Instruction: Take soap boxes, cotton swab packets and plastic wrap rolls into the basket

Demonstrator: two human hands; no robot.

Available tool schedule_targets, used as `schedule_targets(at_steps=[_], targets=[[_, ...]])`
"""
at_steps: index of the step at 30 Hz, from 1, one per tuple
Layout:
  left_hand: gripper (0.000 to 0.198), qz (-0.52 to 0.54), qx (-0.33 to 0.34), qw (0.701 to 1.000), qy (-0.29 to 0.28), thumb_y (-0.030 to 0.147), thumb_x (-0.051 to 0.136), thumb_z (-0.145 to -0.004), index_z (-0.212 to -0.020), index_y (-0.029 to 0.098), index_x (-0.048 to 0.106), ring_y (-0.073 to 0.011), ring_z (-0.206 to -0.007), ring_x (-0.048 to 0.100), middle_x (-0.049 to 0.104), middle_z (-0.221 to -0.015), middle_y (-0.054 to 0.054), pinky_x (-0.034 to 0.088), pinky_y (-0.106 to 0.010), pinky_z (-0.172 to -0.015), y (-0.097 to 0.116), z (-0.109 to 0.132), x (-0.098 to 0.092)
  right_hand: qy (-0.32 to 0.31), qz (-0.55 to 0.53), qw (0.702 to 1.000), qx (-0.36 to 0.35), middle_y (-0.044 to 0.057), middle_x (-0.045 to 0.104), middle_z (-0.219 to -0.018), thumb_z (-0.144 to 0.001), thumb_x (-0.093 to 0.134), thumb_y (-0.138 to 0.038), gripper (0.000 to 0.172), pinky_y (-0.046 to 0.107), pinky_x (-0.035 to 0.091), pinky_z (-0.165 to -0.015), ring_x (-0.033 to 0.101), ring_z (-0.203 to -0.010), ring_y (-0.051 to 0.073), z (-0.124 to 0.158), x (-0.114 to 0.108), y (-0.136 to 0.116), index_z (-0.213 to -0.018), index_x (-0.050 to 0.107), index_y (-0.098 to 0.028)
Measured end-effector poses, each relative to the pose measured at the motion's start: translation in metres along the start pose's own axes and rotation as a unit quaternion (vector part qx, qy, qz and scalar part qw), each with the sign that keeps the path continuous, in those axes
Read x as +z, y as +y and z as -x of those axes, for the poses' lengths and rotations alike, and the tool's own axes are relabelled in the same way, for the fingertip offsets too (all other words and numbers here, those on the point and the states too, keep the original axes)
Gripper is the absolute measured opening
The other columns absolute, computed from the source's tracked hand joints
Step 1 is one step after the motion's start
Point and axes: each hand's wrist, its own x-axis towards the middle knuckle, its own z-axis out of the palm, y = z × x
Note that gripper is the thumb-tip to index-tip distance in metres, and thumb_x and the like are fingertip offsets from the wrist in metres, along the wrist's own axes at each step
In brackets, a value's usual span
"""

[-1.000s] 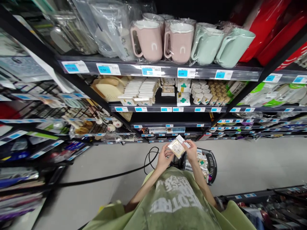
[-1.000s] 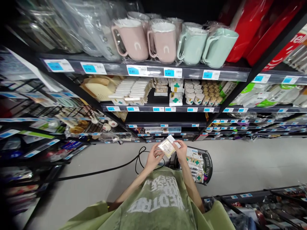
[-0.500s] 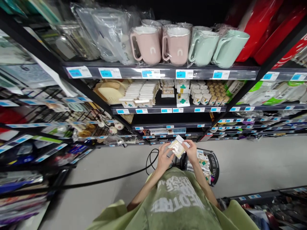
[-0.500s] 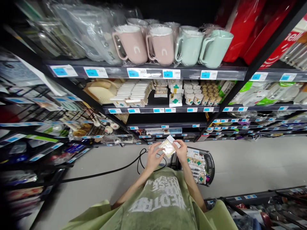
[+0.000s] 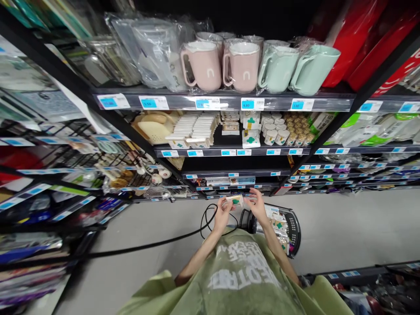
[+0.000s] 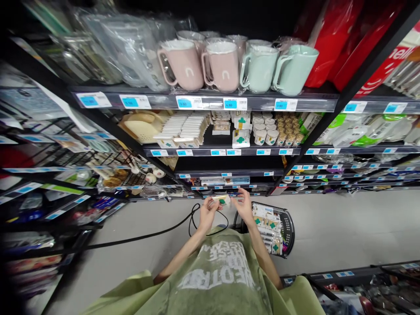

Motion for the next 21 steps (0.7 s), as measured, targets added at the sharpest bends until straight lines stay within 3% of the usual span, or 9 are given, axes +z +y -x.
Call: schedule_targets(at_steps=[2, 5, 8, 10, 12, 14, 17, 21], targets=[[0.054, 0.046, -0.024, 0.999, -0.009, 0.059, 0.085, -0.077, -0.106, 0.021, 0.059, -0.0145, -0.064, 0.07, 0.072, -0.095, -0.003, 0.062, -0.03, -0.065, 0.001, 0.0, 0.005, -0.052, -0.006, 0.999, 0.01, 0.01, 0.073, -0.119, -0.084, 0.076, -0.065, 0.053, 0.031, 0.057, -0.082, 0.069, -0.097, 0.022, 0.0, 0.003, 0.0, -0.115, 0.076, -0.022], [0.057, 0.097, -0.06, 0.993, -0.006, 0.056, 0.09, -0.073, -0.106, 0.02, 0.06, -0.0116, -0.061, 0.068, 0.072, -0.095, -0.002, 0.061, -0.026, -0.06, 0.004, 0.001, 0.011, -0.125, -0.047, 0.991, 0.019, 0.007, 0.077, -0.103, -0.096, 0.058, -0.069, 0.054, 0.032, 0.057, -0.084, 0.07, -0.093, 0.022, -0.001, 0.006, -0.008, -0.106, 0.079, -0.021], [0.059, 0.148, -0.116, 0.982, 0.008, 0.058, 0.089, -0.073, -0.104, 0.021, 0.056, -0.0125, -0.058, 0.07, 0.07, -0.081, 0.003, 0.061, -0.025, -0.059, 0.008, 0.001, 0.013, -0.137, -0.054, 0.989, 0.003, 0.007, 0.078, -0.111, -0.078, 0.083, -0.063, 0.056, 0.032, 0.058, -0.085, 0.071, -0.099, 0.023, -0.002, 0.006, -0.015, -0.116, 0.078, -0.023], [0.059, 0.164, -0.147, 0.975, -0.008, 0.062, 0.086, -0.074, -0.101, 0.022, 0.053, -0.0141, -0.056, 0.071, 0.069, -0.075, 0.004, 0.06, -0.025, -0.056, 0.012, 0.002, 0.013, -0.114, -0.04, 0.993, -0.001, 0.007, 0.079, -0.106, -0.068, 0.093, -0.055, 0.055, 0.03, 0.058, -0.081, 0.072, -0.095, 0.023, -0.002, 0.005, -0.015, -0.109, 0.08, -0.022], [0.058, 0.161, -0.158, 0.973, -0.044, 0.064, 0.084, -0.076, -0.096, 0.023, 0.049, -0.0154, -0.054, 0.071, 0.068, -0.071, 0.005, 0.059, -0.025, -0.052, 0.014, 0.005, 0.014, -0.063, -0.039, 0.997, 0.023, 0.006, 0.079, -0.089, -0.074, 0.088, -0.057, 0.043, 0.029, 0.057, -0.07, 0.07, -0.079, 0.021, -0.003, 0.003, -0.01, -0.093, 0.081, -0.019], [0.057, 0.145, -0.158, 0.973, -0.086, 0.064, 0.083, -0.076, -0.091, 0.024, 0.046, -0.0164, -0.052, 0.07, 0.064, -0.065, 0.007, 0.058, -0.025, -0.049, 0.015, 0.009, 0.015, -0.009, -0.063, 0.996, 0.064, 0.005, 0.076, -0.077, -0.082, 0.079, -0.064, 0.047, 0.029, 0.054, -0.061, 0.066, -0.066, 0.018, -0.003, 0.0, -0.004, -0.082, 0.079, -0.017], [0.058, 0.123, -0.16, 0.971, -0.125, 0.066, 0.082, -0.076, -0.086, 0.024, 0.043, -0.018, -0.05, 0.069, 0.06, -0.057, 0.008, 0.057, -0.025, -0.047, 0.015, 0.014, 0.018, 0.038, -0.104, 0.988, 0.104, 0.005, 0.075, -0.072, -0.08, 0.079, -0.069, 0.054, 0.028, 0.051, -0.055, 0.062, -0.057, 0.017, -0.004, -0.003, 0.003, -0.079, 0.077, -0.015], [0.059, 0.109, -0.16, 0.972, -0.132, 0.068, 0.082, -0.075, -0.086, 0.024, 0.045, -0.0186, -0.051, 0.069, 0.061, -0.056, 0.007, 0.057, -0.026, -0.048, 0.014, 0.014, 0.019, 0.043, -0.113, 0.987, 0.107, 0.005, 0.077, -0.074, -0.076, 0.083, -0.067, 0.053, 0.027, 0.051, -0.055, 0.064, -0.058, 0.017, -0.003, -0.005, 0.001, -0.081, 0.079, -0.014]])
